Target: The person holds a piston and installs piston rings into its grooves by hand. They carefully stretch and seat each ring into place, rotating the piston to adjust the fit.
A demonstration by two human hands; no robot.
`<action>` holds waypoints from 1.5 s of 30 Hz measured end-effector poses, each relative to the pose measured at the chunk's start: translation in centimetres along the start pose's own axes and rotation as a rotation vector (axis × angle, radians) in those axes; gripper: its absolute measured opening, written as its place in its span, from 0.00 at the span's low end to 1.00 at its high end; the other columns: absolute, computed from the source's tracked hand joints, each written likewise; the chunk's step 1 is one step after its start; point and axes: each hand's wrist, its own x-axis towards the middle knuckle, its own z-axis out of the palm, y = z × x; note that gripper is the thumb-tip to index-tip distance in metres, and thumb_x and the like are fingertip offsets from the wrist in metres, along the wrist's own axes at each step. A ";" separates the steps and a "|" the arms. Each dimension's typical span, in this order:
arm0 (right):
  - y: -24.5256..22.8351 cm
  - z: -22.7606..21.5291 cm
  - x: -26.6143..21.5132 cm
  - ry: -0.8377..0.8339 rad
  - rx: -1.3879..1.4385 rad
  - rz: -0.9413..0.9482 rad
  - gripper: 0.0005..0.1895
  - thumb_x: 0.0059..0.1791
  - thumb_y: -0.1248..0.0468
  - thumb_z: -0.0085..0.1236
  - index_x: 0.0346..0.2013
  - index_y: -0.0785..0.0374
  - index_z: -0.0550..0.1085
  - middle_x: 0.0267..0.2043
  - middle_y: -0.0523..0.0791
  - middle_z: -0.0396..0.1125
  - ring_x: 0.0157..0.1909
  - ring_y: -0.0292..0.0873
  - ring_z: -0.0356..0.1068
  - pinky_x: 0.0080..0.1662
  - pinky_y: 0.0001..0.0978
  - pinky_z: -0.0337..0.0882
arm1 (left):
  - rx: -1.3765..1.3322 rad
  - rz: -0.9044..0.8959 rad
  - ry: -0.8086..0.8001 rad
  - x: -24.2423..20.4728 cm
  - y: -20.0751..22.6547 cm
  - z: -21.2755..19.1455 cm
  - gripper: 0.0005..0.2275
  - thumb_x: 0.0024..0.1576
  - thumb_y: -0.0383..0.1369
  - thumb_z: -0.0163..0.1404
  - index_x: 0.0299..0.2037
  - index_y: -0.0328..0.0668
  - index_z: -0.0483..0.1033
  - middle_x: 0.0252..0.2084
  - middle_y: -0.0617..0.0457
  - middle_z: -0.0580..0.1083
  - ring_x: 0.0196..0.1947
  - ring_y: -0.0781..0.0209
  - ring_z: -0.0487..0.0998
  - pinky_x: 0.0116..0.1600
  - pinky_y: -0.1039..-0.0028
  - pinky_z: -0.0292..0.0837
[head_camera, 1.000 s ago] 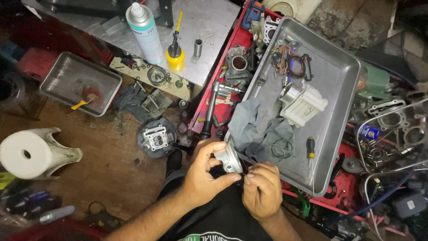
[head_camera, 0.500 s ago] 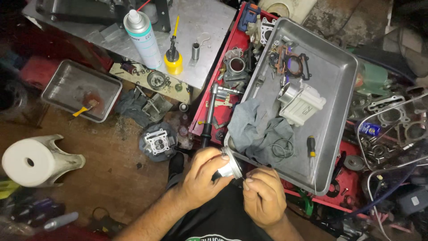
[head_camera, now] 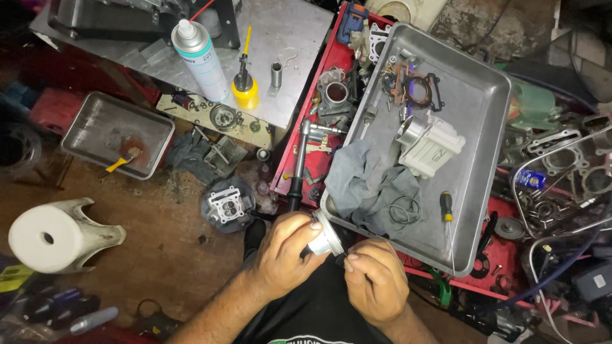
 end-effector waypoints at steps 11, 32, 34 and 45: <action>0.6 0.1 -1.6 0.079 -0.029 0.150 0.03 0.52 0.70 0.55 0.38 0.67 0.71 0.36 0.54 0.68 0.35 0.50 0.74 0.43 0.40 0.77 | -0.083 -0.135 -0.034 -1.4 -0.3 0.4 0.22 0.56 0.32 0.64 0.56 0.34 0.68 0.53 0.41 0.70 0.50 0.47 0.77 0.59 0.62 0.76; 2.1 -0.8 -2.3 0.172 0.061 0.557 0.08 0.56 0.68 0.50 0.46 0.70 0.74 0.43 0.53 0.68 0.37 0.43 0.76 0.45 0.29 0.78 | -1.837 -0.902 0.029 -2.4 -1.9 0.0 0.42 0.48 0.40 0.65 0.68 0.22 0.57 0.57 0.36 0.66 0.50 0.47 0.73 0.44 0.63 0.83; 2.4 -0.7 -2.6 0.173 0.097 0.603 0.06 0.56 0.67 0.50 0.45 0.67 0.73 0.44 0.51 0.67 0.37 0.42 0.77 0.46 0.28 0.78 | -1.842 -0.908 0.010 -2.3 -1.9 0.1 0.42 0.48 0.40 0.66 0.67 0.22 0.57 0.57 0.36 0.66 0.50 0.47 0.72 0.44 0.63 0.83; 3.3 -0.8 -5.2 0.241 0.392 0.683 0.04 0.56 0.69 0.48 0.44 0.65 0.70 0.41 0.51 0.67 0.43 0.44 0.74 0.53 0.34 0.76 | -1.808 -0.875 -0.131 -1.7 -1.8 0.0 0.39 0.48 0.39 0.65 0.68 0.33 0.58 0.56 0.39 0.67 0.41 0.46 0.76 0.42 0.66 0.77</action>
